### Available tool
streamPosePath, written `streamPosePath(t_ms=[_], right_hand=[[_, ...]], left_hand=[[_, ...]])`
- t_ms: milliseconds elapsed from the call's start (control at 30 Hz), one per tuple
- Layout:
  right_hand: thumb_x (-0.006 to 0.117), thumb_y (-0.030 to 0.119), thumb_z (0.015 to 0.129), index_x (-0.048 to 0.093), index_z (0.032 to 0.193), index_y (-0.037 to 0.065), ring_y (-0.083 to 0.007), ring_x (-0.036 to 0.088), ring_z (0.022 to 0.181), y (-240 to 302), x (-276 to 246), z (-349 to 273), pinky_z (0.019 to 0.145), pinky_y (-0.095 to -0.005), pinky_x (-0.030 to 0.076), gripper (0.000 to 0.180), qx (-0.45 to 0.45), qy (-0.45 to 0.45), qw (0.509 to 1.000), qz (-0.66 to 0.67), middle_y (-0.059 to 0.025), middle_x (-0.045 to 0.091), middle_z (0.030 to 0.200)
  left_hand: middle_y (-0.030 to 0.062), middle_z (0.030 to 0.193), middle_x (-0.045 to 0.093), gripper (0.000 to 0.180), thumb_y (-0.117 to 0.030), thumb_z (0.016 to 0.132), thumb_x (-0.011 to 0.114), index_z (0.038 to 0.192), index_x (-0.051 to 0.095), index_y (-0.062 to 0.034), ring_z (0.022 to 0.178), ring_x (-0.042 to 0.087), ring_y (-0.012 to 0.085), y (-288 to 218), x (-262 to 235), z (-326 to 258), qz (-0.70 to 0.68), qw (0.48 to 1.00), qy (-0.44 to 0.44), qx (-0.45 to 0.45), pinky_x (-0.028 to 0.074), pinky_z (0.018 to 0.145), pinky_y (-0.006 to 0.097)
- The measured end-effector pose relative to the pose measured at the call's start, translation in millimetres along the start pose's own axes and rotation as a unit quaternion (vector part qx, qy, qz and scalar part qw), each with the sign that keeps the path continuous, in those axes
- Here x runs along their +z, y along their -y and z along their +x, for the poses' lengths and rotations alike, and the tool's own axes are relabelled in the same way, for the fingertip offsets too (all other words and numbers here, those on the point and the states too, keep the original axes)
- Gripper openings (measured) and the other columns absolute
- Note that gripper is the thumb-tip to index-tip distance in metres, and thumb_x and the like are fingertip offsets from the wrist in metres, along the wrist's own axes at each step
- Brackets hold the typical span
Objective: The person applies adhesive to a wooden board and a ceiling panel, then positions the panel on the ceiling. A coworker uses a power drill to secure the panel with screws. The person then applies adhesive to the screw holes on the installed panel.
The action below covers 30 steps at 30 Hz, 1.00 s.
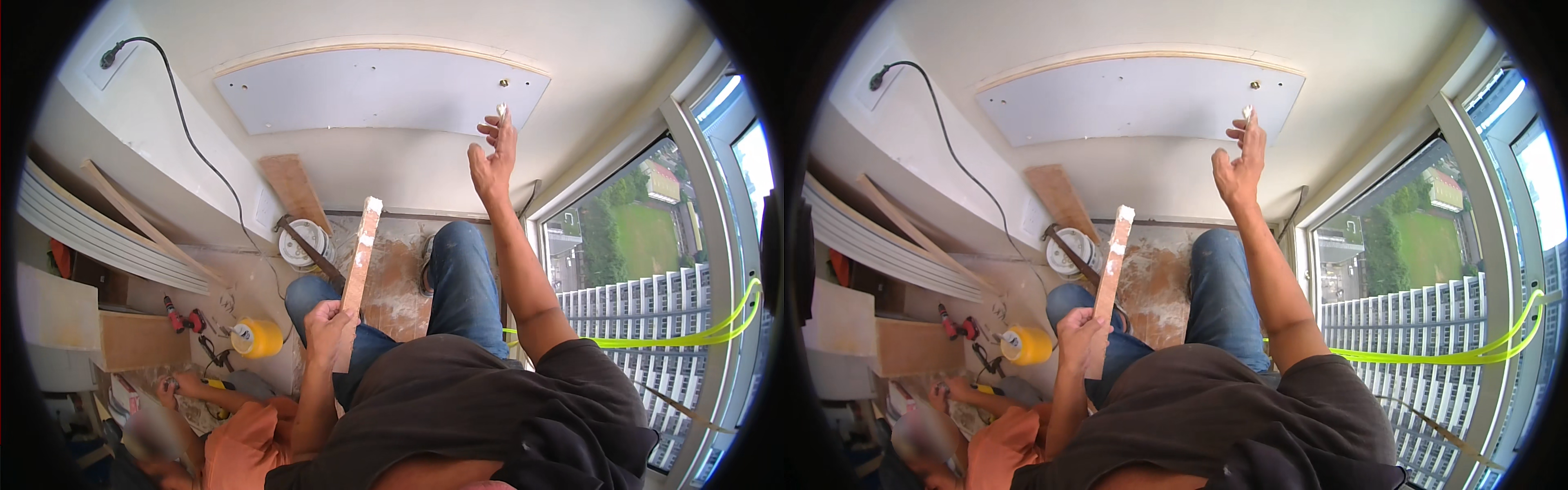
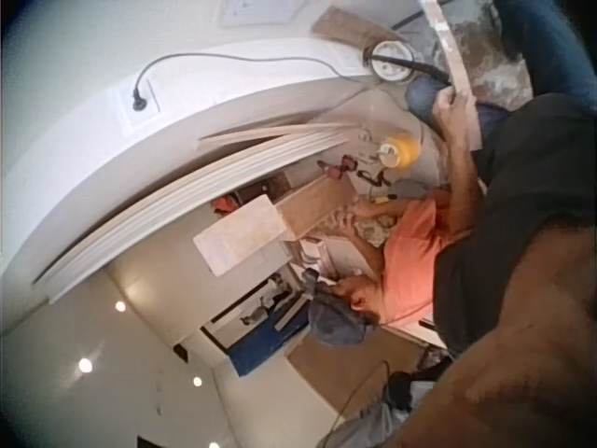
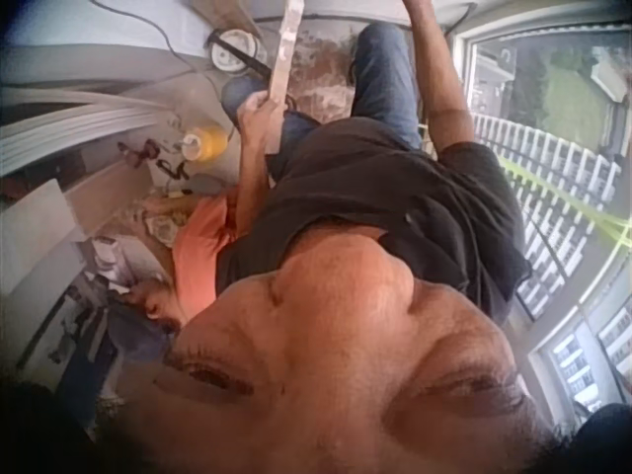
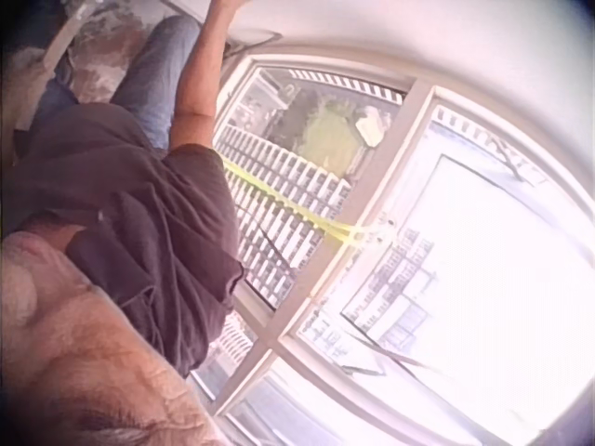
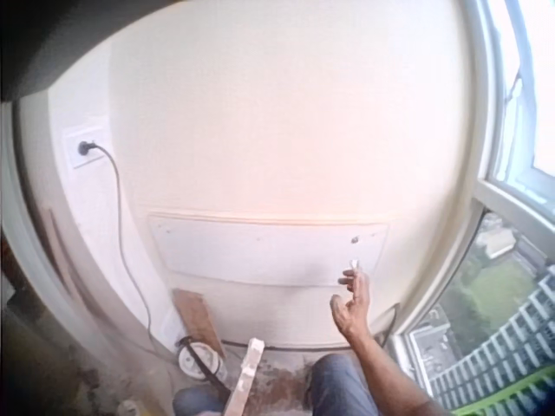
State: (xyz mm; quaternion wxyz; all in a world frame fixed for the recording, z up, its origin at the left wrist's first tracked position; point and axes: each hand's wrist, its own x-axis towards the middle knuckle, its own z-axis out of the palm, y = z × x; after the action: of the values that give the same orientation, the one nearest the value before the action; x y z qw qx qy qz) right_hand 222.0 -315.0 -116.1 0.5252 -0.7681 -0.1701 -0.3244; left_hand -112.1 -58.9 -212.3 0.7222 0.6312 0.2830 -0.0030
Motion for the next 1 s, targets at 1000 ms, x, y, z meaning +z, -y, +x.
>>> streamPosePath(t_ms=[1000], right_hand=[[0.064,0.013,0.078,0.031,0.156,-0.013,-0.0360,0.062,0.110,-27.5,28.0,57.7,0.100,-0.0497,0.043,0.089,0.042,0.052,0.944,-0.324,-0.0203,0.061,0.124]], left_hand=[[0.0118,0.089,0.074,0.024,-0.006,0.093,0.074,0.111,0.068,0.0081,0.074,0.071,0.0134,-2.6,12.9,1.8,-0.031,0.999,0.033,0.013,0.056,0.066,0.026]])
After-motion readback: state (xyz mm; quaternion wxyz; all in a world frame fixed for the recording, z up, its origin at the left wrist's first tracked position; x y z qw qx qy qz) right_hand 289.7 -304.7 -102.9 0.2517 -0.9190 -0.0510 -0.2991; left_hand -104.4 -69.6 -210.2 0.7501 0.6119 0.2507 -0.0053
